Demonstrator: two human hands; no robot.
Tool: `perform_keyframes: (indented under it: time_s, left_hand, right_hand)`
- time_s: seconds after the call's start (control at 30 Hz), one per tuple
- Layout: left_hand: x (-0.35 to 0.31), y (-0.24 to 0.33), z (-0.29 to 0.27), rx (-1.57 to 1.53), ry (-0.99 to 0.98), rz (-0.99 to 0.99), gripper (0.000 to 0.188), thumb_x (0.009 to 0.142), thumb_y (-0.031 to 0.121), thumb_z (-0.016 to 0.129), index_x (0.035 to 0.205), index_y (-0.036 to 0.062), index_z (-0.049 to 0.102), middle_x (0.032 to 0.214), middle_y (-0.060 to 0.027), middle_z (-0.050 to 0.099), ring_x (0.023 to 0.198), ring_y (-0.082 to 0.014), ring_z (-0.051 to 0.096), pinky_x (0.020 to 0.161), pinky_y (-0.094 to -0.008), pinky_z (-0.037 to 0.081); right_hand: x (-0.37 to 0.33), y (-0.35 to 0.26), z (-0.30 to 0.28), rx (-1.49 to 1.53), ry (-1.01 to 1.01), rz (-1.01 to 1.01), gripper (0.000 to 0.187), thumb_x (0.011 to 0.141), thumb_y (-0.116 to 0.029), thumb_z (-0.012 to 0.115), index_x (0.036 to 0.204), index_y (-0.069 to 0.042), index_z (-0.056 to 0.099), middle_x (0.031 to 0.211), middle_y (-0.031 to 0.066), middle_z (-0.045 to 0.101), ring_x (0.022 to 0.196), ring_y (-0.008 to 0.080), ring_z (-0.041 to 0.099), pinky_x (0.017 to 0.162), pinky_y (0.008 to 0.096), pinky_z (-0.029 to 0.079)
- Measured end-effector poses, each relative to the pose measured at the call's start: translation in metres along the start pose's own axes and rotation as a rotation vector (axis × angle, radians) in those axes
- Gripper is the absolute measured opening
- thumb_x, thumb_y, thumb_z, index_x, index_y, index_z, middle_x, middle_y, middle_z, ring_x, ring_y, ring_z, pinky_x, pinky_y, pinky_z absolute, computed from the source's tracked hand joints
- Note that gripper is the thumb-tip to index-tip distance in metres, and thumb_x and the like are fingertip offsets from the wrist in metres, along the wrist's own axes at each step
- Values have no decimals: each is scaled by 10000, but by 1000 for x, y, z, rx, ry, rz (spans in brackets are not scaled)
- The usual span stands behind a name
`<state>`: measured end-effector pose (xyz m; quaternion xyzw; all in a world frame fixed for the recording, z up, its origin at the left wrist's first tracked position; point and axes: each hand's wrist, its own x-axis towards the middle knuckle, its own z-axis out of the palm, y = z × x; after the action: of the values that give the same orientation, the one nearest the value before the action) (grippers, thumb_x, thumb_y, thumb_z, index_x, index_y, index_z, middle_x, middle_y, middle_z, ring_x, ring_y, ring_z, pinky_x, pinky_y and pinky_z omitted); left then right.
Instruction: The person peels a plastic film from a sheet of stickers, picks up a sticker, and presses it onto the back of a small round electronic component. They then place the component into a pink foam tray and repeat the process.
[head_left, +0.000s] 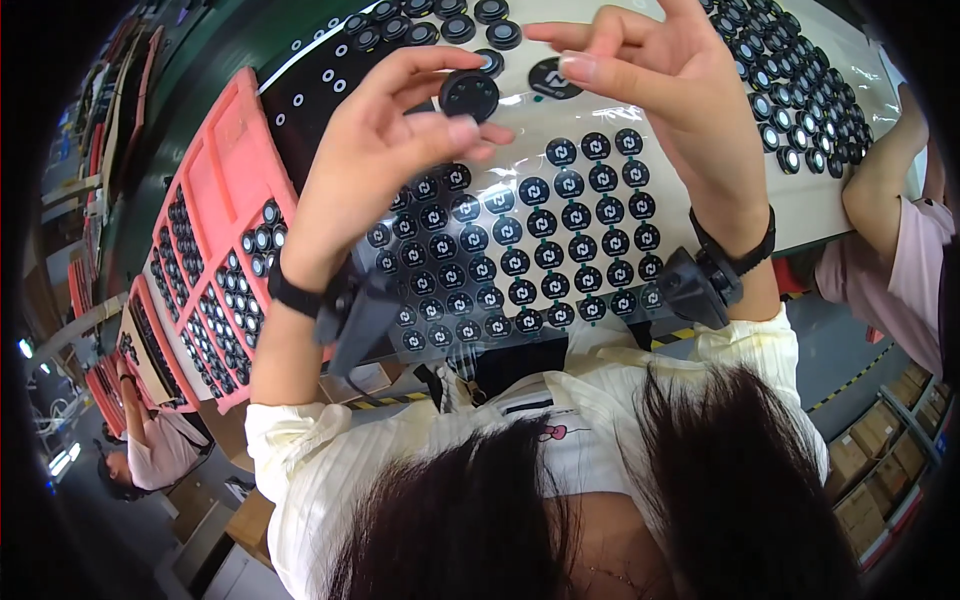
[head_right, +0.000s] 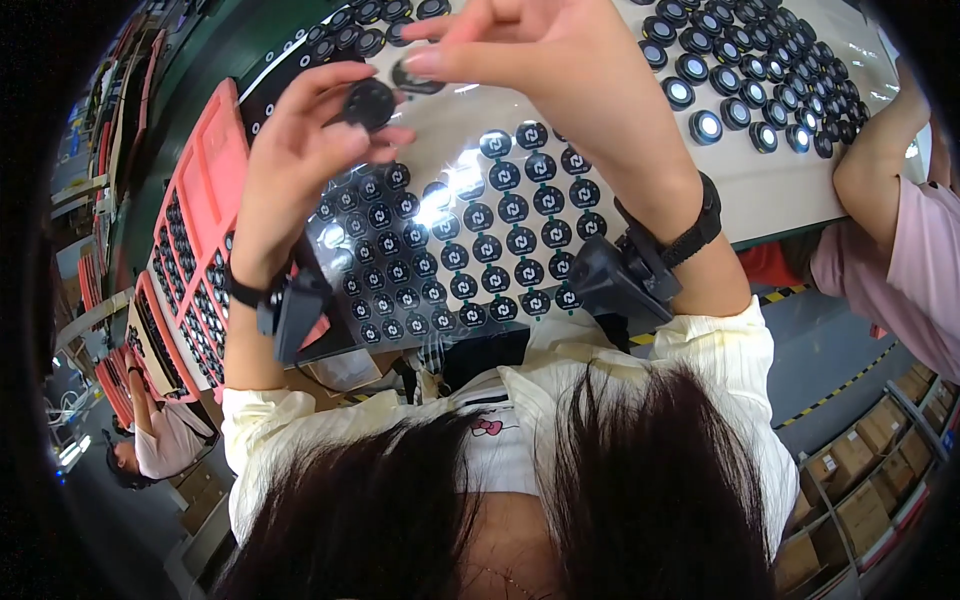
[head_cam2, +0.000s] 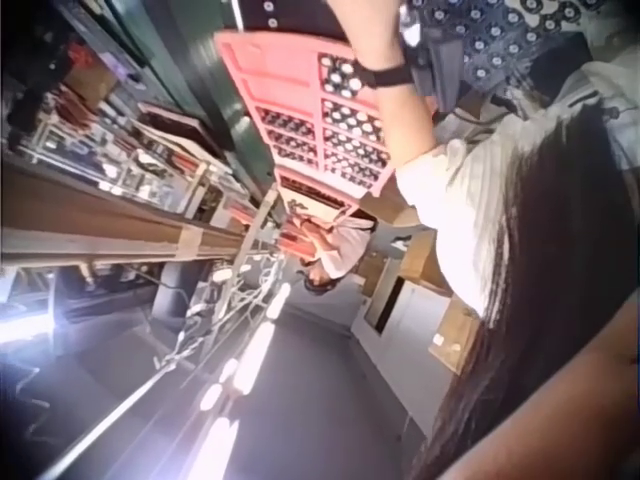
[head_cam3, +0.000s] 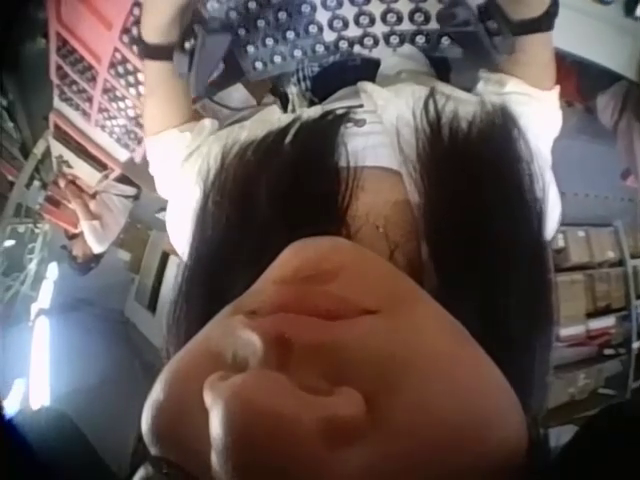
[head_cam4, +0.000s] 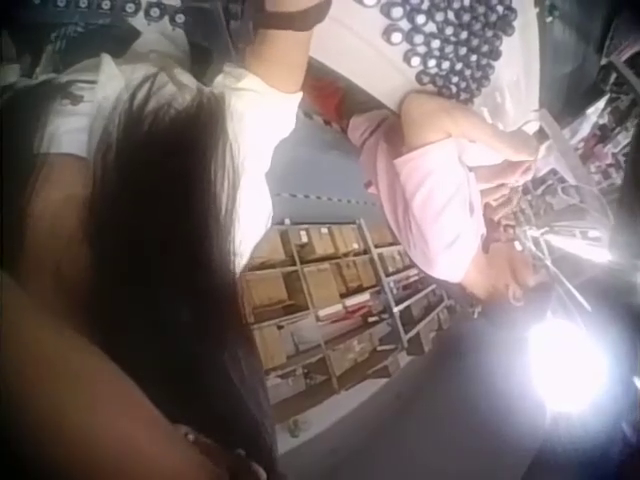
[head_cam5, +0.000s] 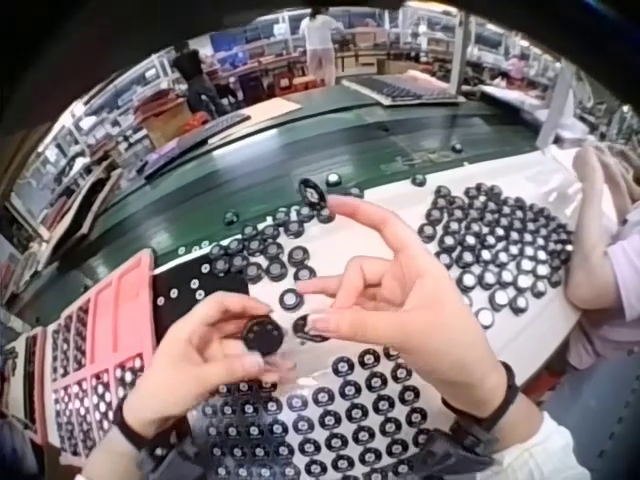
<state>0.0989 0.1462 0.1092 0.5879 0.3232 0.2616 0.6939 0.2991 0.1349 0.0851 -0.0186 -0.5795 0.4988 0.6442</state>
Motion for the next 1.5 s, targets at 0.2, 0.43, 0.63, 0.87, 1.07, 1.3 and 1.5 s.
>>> perform_keyframes:
  time_s: [0.2, 0.43, 0.63, 0.87, 1.07, 1.3, 1.5]
  left_hand:
    - [-22, 19, 37, 56, 166, 205, 405, 724, -151, 538, 1108, -89, 426, 1007, -200, 558, 869, -267, 615, 771, -305, 521]
    - [-26, 29, 37, 89, 170, 180, 407, 706, -175, 530, 1098, -125, 433, 979, -223, 573, 862, -277, 615, 777, -327, 525]
    - [-26, 29, 33, 150, 126, 153, 402, 718, -179, 503, 1110, -130, 432, 994, -220, 568, 861, -281, 613, 775, -326, 526]
    - [-24, 29, 35, 186, 143, 146, 403, 717, -181, 490, 1112, -131, 430, 1025, -225, 554, 859, -283, 613, 777, -326, 524]
    - [-25, 27, 34, 156, 163, 130, 409, 714, -179, 494, 1115, -130, 430, 1031, -220, 554, 858, -282, 612, 772, -323, 525]
    - [-27, 23, 32, 194, 217, 68, 429, 712, -179, 500, 1130, -116, 432, 1042, -202, 555, 865, -241, 610, 762, -307, 525]
    - [-33, 15, 31, 455, 124, 34, 350, 723, -141, 553, 1064, -95, 490, 993, -128, 578, 833, -166, 618, 717, -219, 503]
  right_hand:
    - [14, -39, 37, 121, 376, 707, 774, 731, 55, 635, 1328, 20, 144, 679, 44, 563, 685, 113, 569, 684, 215, 451]
    - [19, -41, 42, 139, 291, 753, 776, 737, 60, 626, 1328, 22, 125, 690, 51, 568, 665, 99, 566, 644, 188, 446]
    - [16, -35, 41, 188, 284, 717, 756, 745, 48, 625, 1324, 21, 141, 695, 45, 568, 662, 93, 563, 625, 176, 443]
    - [13, -33, 41, 233, 293, 680, 726, 750, 33, 627, 1316, 15, 174, 698, 39, 567, 650, 75, 555, 592, 164, 437]
    - [10, -28, 43, 219, 293, 662, 701, 751, 32, 626, 1311, -5, 206, 680, 16, 554, 613, 48, 533, 564, 150, 421]
    - [-3, -22, 54, -302, 202, 523, 713, 722, 25, 636, 1310, -37, 238, 867, 104, 535, 783, 140, 543, 678, 230, 440]
    - [-10, -28, 57, -1250, 50, 26, 695, 683, -28, 662, 1285, -75, 318, 1189, 184, 390, 1096, 267, 430, 904, 333, 362]
